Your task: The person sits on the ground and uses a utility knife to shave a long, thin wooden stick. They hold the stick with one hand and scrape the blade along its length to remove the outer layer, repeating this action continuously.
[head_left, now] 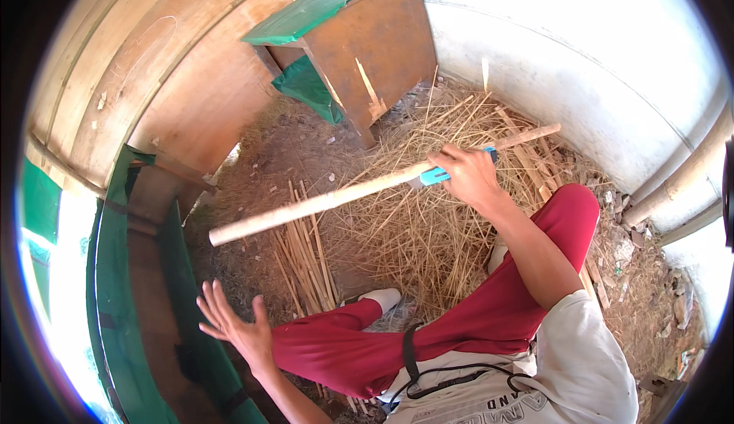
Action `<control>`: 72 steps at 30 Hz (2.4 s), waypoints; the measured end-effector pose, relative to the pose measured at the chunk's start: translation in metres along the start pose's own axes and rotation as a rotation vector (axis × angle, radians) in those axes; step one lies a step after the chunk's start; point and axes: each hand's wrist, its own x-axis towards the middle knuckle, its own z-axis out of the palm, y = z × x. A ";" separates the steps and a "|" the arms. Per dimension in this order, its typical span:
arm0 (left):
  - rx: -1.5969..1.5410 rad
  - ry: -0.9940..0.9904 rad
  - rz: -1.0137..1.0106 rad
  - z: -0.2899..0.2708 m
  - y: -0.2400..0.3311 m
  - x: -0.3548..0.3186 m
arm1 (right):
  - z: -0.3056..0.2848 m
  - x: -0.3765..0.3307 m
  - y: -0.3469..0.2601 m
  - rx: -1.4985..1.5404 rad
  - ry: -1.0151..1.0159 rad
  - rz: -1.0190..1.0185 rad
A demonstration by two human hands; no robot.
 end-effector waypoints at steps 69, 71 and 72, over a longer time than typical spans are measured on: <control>-0.520 -0.203 0.582 0.046 0.201 -0.008 | -0.019 0.024 -0.028 1.363 0.159 0.937; -0.567 -0.316 0.545 0.060 0.198 0.000 | -0.016 0.026 -0.032 1.393 0.157 0.908; -0.589 -0.372 0.527 0.065 0.195 0.005 | -0.016 0.027 -0.033 1.408 0.156 0.893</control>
